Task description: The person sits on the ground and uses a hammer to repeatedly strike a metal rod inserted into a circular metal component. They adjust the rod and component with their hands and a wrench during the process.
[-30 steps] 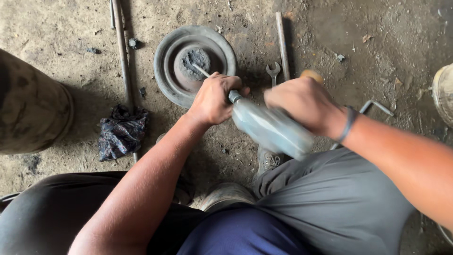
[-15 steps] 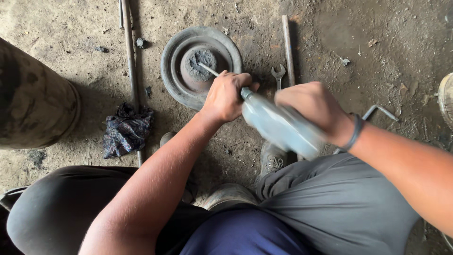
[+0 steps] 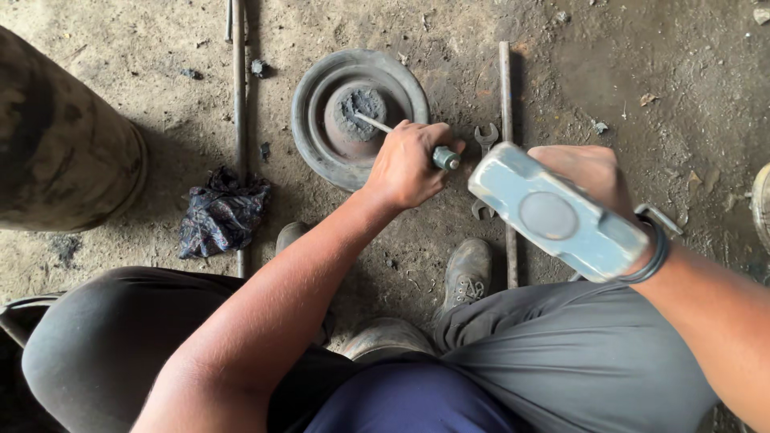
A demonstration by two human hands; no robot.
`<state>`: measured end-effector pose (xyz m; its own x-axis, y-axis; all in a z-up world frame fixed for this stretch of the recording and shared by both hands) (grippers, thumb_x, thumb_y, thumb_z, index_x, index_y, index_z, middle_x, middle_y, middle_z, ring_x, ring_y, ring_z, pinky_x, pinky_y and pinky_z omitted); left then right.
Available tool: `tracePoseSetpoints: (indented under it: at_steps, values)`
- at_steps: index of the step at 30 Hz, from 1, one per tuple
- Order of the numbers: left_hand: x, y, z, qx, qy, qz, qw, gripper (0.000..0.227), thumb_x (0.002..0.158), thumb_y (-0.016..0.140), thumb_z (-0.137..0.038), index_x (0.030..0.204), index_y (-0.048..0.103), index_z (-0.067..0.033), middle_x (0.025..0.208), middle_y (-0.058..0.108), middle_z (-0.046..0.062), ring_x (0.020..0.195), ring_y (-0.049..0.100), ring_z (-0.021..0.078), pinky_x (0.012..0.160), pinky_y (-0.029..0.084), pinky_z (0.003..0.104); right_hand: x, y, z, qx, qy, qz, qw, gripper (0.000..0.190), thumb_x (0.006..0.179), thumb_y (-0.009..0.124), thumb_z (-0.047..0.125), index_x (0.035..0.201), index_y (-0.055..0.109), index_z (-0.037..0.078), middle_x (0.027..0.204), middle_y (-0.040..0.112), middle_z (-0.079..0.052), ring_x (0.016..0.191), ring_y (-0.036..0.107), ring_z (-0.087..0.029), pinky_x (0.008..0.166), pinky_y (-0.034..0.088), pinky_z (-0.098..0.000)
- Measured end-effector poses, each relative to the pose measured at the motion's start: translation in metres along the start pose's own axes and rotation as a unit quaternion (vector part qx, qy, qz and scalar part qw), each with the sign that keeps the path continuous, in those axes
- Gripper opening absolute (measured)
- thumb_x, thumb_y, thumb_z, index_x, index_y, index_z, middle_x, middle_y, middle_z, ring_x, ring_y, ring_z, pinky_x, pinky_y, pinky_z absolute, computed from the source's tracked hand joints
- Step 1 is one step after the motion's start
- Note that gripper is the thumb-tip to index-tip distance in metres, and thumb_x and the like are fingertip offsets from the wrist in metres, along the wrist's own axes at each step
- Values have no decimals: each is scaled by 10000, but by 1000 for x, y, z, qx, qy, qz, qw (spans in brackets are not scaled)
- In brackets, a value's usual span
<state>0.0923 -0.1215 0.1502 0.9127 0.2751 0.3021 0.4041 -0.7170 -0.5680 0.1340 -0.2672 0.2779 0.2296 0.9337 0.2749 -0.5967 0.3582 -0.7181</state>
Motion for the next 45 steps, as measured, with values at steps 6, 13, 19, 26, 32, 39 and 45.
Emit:
tracePoseSetpoints:
  at_steps: [6,13,19,26,32,39,45]
  values:
    - [-5,1,2,21,19,8,1000,167,914,698,-217,850,606,-95,731,656,109,778,663,341,824,449,434,2,7,8,1,-69,-12,998,265,828,759,198,936,623,-2,738,599,-82,660,663,-238,606,492,-352]
    - [-8,-5,6,-17,25,25,999,102,808,692,-172,819,609,-114,720,651,100,751,668,291,800,434,429,4,36,-28,10,34,100,994,138,863,738,168,927,732,46,751,700,-72,656,732,-168,599,557,-316]
    - [-10,-3,1,25,43,11,999,121,773,676,-115,862,609,-69,785,660,133,854,667,339,800,422,430,1,31,-5,-23,-25,52,998,241,827,762,123,1011,699,-19,847,704,-148,759,718,-253,671,545,-327]
    - [2,2,12,-7,4,22,1000,166,809,703,-237,916,668,-115,814,701,107,809,676,324,818,430,419,4,34,-15,30,-9,51,998,123,862,741,151,813,650,86,706,665,-87,652,720,-203,595,537,-309]
    - [-9,11,-1,14,82,26,996,257,790,752,-332,856,640,-110,798,690,107,805,673,329,769,410,415,2,46,-3,-22,-5,91,996,187,763,736,155,793,614,16,682,628,-147,620,688,-284,539,507,-368]
    - [-6,-5,24,12,-2,4,1000,246,958,708,-264,829,598,-85,746,646,102,740,631,311,829,431,412,-5,19,33,60,-188,8,980,220,796,751,175,791,576,42,723,618,-115,691,680,-283,659,545,-372]
    - [-14,-31,7,-55,97,-68,991,180,853,749,-231,879,642,-88,808,676,95,761,628,310,782,415,405,4,62,-17,-3,49,77,996,198,782,743,96,958,707,12,809,730,-166,717,750,-297,607,559,-349]
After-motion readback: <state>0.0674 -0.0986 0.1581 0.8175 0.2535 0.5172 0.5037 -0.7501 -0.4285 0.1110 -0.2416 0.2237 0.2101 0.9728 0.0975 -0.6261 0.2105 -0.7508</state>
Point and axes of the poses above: each hand's wrist, its own x-axis towards the middle knuckle, its own y-axis out of the palm, z = x × y, the point moved 9 cm from there along x, towards the middle knuckle
